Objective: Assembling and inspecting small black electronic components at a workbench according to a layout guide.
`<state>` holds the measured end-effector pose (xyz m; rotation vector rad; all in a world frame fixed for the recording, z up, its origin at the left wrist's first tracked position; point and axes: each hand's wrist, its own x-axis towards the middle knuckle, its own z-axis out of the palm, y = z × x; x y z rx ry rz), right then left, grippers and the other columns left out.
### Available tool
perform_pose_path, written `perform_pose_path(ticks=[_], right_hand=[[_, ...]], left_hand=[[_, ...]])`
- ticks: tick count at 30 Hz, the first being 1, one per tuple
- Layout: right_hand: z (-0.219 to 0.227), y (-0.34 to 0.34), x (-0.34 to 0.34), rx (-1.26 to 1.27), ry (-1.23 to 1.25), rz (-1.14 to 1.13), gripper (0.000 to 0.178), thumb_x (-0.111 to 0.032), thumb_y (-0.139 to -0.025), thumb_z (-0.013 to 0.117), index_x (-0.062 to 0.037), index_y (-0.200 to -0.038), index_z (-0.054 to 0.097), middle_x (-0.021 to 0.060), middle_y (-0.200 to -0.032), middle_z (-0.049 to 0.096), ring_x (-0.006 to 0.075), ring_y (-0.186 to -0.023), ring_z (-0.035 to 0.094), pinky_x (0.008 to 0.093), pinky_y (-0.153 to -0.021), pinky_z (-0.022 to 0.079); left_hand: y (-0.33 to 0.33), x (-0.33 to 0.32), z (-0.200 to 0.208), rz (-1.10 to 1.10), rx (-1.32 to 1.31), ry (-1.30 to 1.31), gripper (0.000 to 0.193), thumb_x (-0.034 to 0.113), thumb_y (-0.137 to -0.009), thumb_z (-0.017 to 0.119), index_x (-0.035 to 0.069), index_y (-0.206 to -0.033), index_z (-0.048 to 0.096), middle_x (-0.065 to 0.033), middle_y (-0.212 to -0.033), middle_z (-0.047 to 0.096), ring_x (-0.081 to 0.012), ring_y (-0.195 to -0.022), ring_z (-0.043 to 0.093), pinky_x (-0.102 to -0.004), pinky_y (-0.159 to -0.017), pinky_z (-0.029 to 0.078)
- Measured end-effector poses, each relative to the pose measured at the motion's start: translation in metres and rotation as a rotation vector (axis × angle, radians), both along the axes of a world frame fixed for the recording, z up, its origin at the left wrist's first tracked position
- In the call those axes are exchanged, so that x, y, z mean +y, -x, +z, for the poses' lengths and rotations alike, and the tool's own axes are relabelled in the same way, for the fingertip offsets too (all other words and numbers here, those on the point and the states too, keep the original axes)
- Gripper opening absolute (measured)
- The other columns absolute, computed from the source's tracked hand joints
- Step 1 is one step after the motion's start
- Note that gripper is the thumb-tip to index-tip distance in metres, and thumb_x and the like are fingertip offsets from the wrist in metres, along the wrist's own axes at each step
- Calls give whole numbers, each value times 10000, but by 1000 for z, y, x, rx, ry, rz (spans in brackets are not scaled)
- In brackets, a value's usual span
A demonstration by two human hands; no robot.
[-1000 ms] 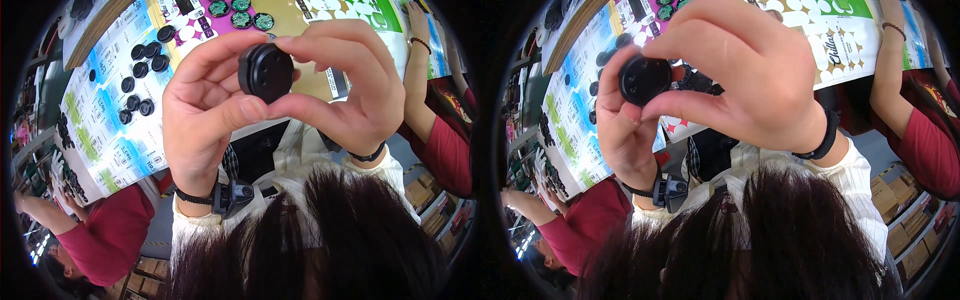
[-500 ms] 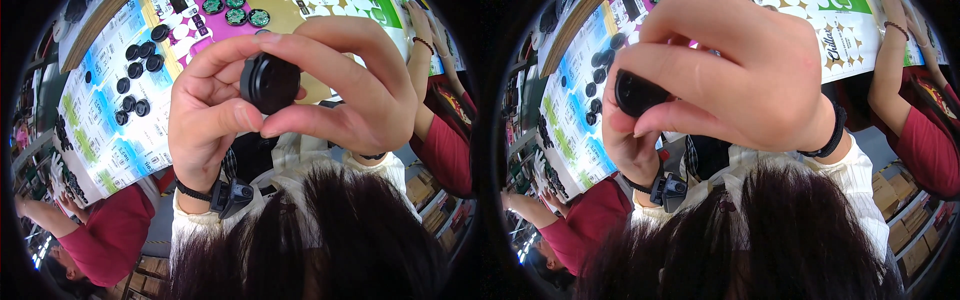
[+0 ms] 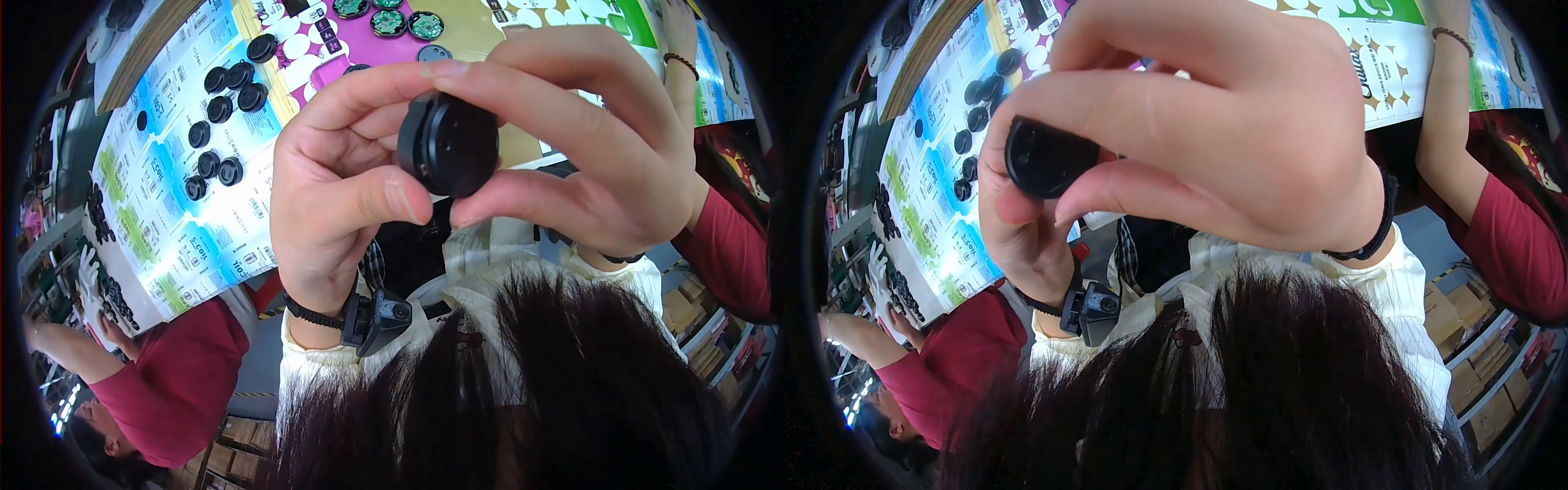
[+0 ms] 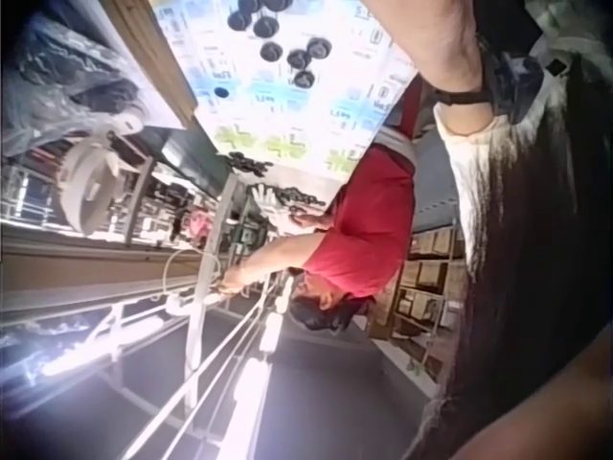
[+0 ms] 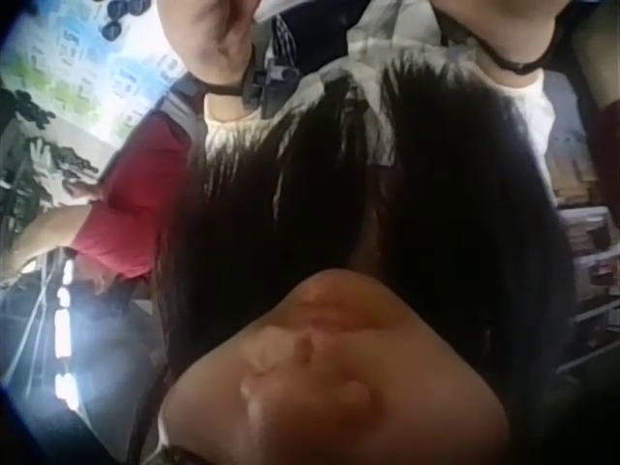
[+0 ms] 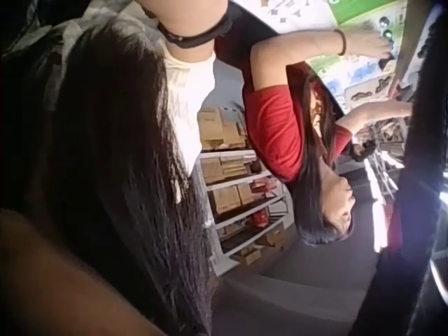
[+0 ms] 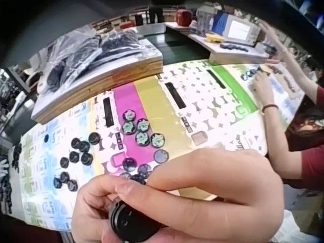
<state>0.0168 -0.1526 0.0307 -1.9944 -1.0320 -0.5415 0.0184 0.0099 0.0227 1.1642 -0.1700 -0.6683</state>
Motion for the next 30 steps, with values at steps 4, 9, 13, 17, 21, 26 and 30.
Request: perform_pose_path(ticks=[4, 9, 13, 17, 21, 26, 30], right_hand=[[-1, -3, 6, -22, 9, 18, 500, -148, -573, 707, 48, -1000, 535, 96, -887, 503, 175, -682, 525, 254, -573, 440], [3, -5, -15, -56, 24, 30, 500, -141, -571, 705, 47, -1002, 536, 89, -878, 504, 176, -672, 525, 259, -569, 439], [-1, -7, -14, -92, 31, 45, 500, -136, -569, 704, 46, -1004, 536, 83, -872, 504, 177, -664, 525, 262, -566, 438], [-1, 9, -20, -21, 181, -124, 476, -103, -548, 705, 31, -980, 557, 87, -852, 535, 186, -682, 545, 255, -579, 449], [-14, 12, -13, 2, 194, -230, 456, -77, -526, 704, 20, -952, 574, 103, -843, 551, 194, -710, 558, 259, -599, 456], [-32, 15, -4, -102, 72, -270, 432, -62, -555, 691, 6, -964, 570, 99, -849, 551, 197, -729, 565, 258, -628, 461], [-37, 22, 9, 268, -289, -325, 381, -57, -636, 658, 16, -993, 546, 95, -867, 560, 188, -756, 566, 254, -664, 465]], left_hand=[[1, 0, -5, 56, 38, 61, 789, 439, -566, 713, -49, -1103, 401, -158, -1019, 527, -225, -929, 543, -326, -811, 453], [1, -3, -3, 86, 91, 78, 767, 401, -541, 738, -52, -1077, 428, -154, -1007, 536, -221, -918, 549, -321, -803, 457], [1, 1, -9, 87, 52, 93, 700, 358, -575, 728, -57, -1063, 445, -159, -1019, 532, -216, -917, 548, -313, -798, 455], [6, 1, -9, 126, -59, 87, 525, 240, -680, 668, -67, -1051, 459, -163, -1025, 529, -206, -901, 550, -296, -783, 454], [17, -12, -6, 293, -160, -5, 328, 89, -771, 559, -80, -1038, 470, -155, -998, 543, -189, -878, 552, -274, -759, 452], [27, -21, -6, 413, -284, -149, 226, -13, -802, 465, -87, -1015, 485, -135, -938, 565, -169, -847, 553, -253, -728, 451], [26, -19, -15, 444, -404, -176, 190, -42, -791, 466, -68, -974, 508, -115, -908, 570, -139, -790, 557, -228, -690, 456]])
